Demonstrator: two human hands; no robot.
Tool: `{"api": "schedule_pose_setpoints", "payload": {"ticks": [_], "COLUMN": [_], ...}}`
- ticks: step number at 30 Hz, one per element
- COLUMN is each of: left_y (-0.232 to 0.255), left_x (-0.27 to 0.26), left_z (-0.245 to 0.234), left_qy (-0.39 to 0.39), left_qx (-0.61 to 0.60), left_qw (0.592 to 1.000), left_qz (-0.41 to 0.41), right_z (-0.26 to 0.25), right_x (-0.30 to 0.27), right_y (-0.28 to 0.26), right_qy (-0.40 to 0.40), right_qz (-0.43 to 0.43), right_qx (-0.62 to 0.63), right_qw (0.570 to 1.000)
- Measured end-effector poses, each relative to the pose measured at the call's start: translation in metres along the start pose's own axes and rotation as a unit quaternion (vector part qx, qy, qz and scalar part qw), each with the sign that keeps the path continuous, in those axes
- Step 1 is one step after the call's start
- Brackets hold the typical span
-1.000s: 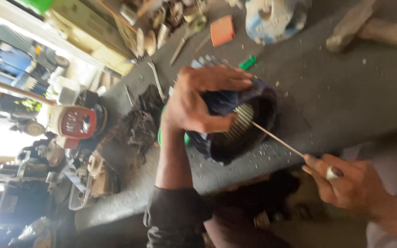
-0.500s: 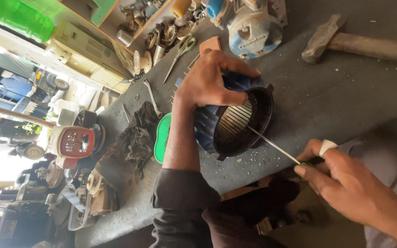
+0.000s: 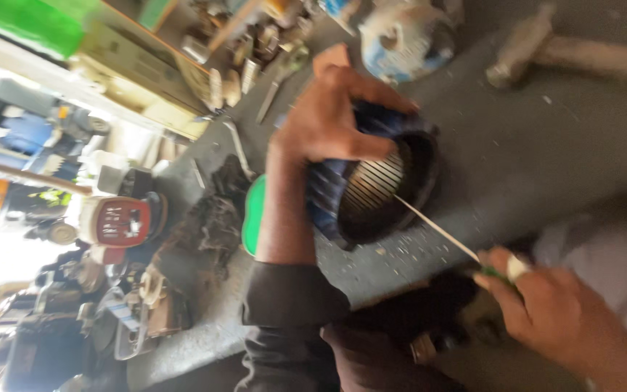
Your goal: The person uses a hammer to tap the edge of a blue cylindrical motor housing, then uses a screwdriver to scrape and clean the interior slots of the motor stator. The person repeatedly rotates the housing and continues scraping the inside surfaces.
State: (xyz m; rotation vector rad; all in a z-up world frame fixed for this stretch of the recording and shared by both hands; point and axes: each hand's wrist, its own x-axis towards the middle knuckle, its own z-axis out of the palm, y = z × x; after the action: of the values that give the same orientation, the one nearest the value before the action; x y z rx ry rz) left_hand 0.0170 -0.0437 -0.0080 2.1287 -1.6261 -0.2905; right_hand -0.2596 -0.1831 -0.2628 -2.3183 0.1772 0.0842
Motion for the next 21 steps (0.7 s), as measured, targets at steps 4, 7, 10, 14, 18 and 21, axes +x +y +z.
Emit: {"api": "schedule_pose_setpoints", "payload": {"ticks": [4,7,10,14,18,21], "left_y": [0.001,-0.005,-0.011,-0.005,0.004,-0.004], "left_x": [0.010,-0.001,-0.002,0.001,0.017,0.004], "left_z": [0.009,0.008,0.011,0.012,-0.001,0.003], "left_qy": [0.024,0.025,0.024,0.012,0.029,-0.028], "left_qx": [0.023,0.023,0.022,-0.002,0.113,0.020], "left_qw": [0.999,0.999,0.999,1.000,0.991,0.999], "left_qz": [0.009,0.009,0.011,0.001,0.058,-0.010], "right_z": [-0.044,-0.049,-0.036,0.001,0.012,0.021], "right_x": [0.006,0.008,-0.001,-0.007,0.020,0.016], "right_y": [-0.026,-0.048,-0.052,-0.040,-0.021,-0.013], "right_qy": [-0.045,-0.115,-0.071,0.114,0.324,0.414], "right_qz": [0.123,0.299,0.279,-0.020,-0.264,-0.356], "right_qx": [0.211,0.461,0.549,0.423,0.120,-0.080], "right_qw": [0.969,0.828,0.785,0.899,0.901,0.834]}}
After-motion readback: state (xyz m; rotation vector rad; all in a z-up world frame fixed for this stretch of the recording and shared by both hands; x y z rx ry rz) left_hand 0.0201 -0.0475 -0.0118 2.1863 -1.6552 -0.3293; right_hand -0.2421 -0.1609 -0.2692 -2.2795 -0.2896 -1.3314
